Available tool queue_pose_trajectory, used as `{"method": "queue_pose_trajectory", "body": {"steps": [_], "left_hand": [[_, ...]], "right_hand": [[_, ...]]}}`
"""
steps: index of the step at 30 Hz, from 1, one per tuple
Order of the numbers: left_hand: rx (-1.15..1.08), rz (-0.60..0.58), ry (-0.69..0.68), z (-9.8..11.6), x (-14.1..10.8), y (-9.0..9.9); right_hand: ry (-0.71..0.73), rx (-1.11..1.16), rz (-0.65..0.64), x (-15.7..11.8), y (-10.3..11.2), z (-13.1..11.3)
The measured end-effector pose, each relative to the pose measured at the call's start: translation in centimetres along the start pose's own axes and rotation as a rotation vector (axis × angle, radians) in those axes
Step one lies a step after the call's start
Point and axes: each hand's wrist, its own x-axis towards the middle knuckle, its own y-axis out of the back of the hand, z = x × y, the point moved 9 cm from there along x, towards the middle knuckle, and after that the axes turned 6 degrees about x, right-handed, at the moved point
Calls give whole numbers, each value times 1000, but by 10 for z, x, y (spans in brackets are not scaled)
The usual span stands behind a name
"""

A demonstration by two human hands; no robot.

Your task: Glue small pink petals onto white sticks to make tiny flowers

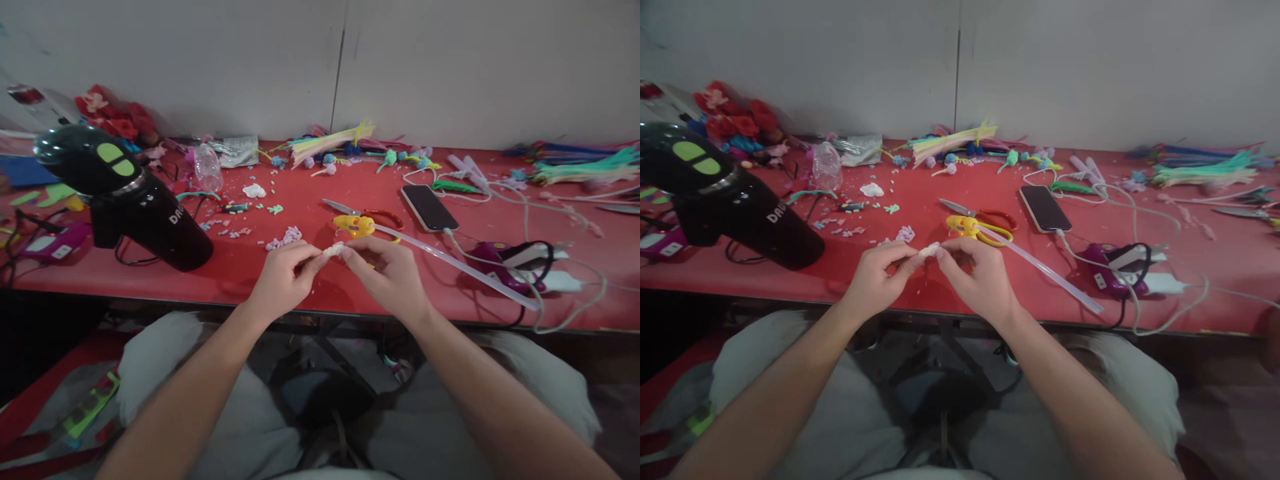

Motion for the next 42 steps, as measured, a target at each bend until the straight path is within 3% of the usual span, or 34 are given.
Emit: {"method": "queue_pose_trajectory", "body": {"steps": [9,13,16,20,26,31,35,42], "left_hand": [[-24,-15,43,-4,2,1],[39,40,91,-18,3,14],[67,22,161,-32,2,20],[55,8,211,-41,1,23],[76,-31,245,-46,0,18],[121,-54,316,-62,-4,17],[182,-55,351,-75,-7,20],[224,-17,362,-81,-10,24]], "right_hand": [[8,-74,4,-1,1,-3],[-37,-432,-42,1,12,5],[-102,-731,-23,4,33,16],[-150,-828,47,12,54,30],[-146,-714,-24,33,33,70],[-216,-242,8,43,14,101],[-242,20,-48,35,0,100],[-237,81,-150,15,-9,84]]}}
